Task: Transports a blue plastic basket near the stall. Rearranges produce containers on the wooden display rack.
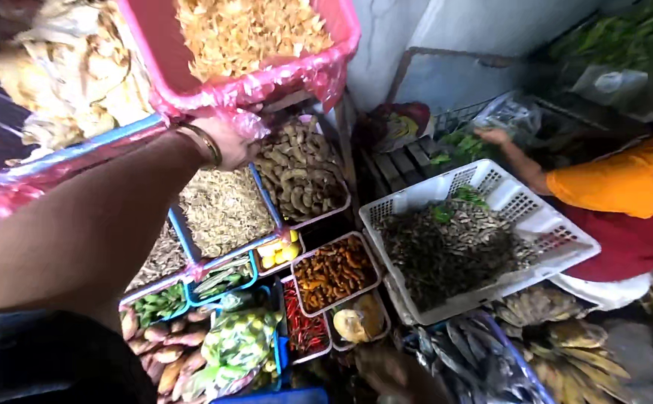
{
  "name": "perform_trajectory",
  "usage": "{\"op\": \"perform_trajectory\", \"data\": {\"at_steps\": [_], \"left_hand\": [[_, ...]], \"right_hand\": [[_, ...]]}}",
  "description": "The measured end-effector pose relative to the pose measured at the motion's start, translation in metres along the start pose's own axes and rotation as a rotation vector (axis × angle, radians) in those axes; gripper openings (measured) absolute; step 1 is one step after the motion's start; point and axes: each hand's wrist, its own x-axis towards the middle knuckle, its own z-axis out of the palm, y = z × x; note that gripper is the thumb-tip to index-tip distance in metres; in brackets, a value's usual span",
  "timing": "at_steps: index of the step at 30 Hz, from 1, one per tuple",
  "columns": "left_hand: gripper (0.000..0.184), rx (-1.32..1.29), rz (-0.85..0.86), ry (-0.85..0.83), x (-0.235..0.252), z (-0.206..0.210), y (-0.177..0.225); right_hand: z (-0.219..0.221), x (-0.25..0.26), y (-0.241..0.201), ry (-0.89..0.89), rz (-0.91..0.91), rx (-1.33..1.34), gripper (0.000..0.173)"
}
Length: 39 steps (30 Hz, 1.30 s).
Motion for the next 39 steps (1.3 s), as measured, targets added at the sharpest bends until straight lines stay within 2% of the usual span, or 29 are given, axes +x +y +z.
{"op": "perform_trajectory", "data": {"at_steps": [3, 5, 8, 10, 13, 17, 21, 25, 29, 34, 39], "left_hand": [[0.042, 0.129, 0.123, -0.043, -0.009, 0.003, -0.003], [0.048, 0.104, 0.14, 0.018, -0.008, 0.004, -0.006], [0.051, 0.137, 0.202, 0.124, -0.002, 0.013, -0.012], [0.053, 0.158, 0.218, 0.179, -0.003, 0.016, -0.013], [0.052, 0.182, 0.246, 0.248, -0.004, 0.017, -0.013], [0.051, 0.203, 0.282, 0.339, -0.005, 0.019, -0.014], [0.054, 0.212, 0.263, 0.281, -0.01, 0.009, -0.01], [0.053, 0.217, 0.274, 0.294, -0.006, 0.009, -0.01], [0.054, 0.232, 0.295, 0.307, -0.005, 0.013, -0.012], [0.053, 0.193, 0.275, 0.262, -0.007, 0.011, -0.009], [0.054, 0.207, 0.289, 0.308, -0.006, 0.016, -0.014]], "right_hand": [[0.018, 0.14, -0.019, 0.084, 0.033, 0.141, 0.054], [0.024, 0.217, -0.041, 0.16, 0.082, 0.262, 0.052], [0.027, 0.294, -0.063, 0.333, 0.09, 0.55, 0.039], [0.028, 0.323, -0.072, 0.396, 0.094, 0.684, 0.042], [0.03, 0.342, -0.08, 0.426, 0.134, 0.787, 0.044], [0.019, 0.357, -0.085, 0.366, 0.213, 0.691, 0.035], [0.004, 0.352, -0.092, 0.254, 0.277, 0.554, 0.046], [-0.002, 0.355, -0.09, 0.242, 0.261, 0.423, 0.038], [0.009, 0.344, -0.105, 0.353, 0.287, 0.432, 0.045], [0.026, 0.337, -0.119, 0.46, 0.221, 0.535, 0.042], [0.038, 0.338, -0.122, 0.558, 0.139, 0.755, 0.037]]}}
